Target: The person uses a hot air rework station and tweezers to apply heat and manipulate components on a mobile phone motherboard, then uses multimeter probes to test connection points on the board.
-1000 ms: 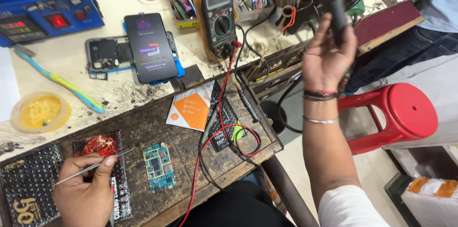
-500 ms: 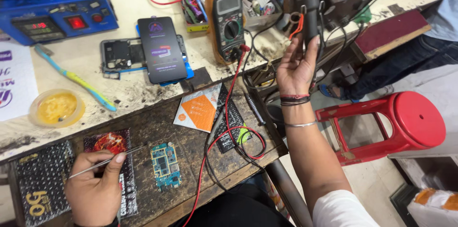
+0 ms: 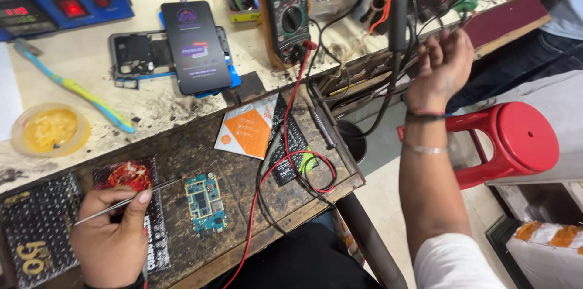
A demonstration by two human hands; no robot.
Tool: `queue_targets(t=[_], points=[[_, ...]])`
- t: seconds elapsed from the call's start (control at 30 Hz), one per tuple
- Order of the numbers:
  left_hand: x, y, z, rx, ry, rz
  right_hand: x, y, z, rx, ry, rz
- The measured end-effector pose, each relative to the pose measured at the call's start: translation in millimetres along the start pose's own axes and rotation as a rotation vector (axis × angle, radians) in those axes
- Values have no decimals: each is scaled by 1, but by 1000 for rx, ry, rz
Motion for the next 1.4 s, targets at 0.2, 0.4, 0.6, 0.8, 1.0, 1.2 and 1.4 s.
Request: queue_targets(t=[0.2,0.4,0.6,0.8,1.0,1.2,1.4], points=[[5,-2,-2,-28,-33,-16,-41,87,-7,167,-615,-440],[-9,0,2,-33,57,-13,-67,108,-3,230,-594,-403],[-27,7,3,-41,214,38,-62,110,11,354,-328,-334],[-30,11,3,-24,193,98,-26,35,27,778,-149,454],[-36,11,0,-23,169,103,-46,-14,0,836,-238,397],[-50,9,-4,-8,133,147,-93,-28,-99,667,-380,307],[-76,15,-16,-51,-74,244,-139,-54,-186,432,-489,154]])
Point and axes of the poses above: each hand's wrist, its own y-axis towards the middle knuckle, its own z-axis out of the palm, x = y × z, the point moved 1 cm from there along y, towards the middle knuckle, and after that the axes turned 15 degrees about -y, right-handed, at the moved point
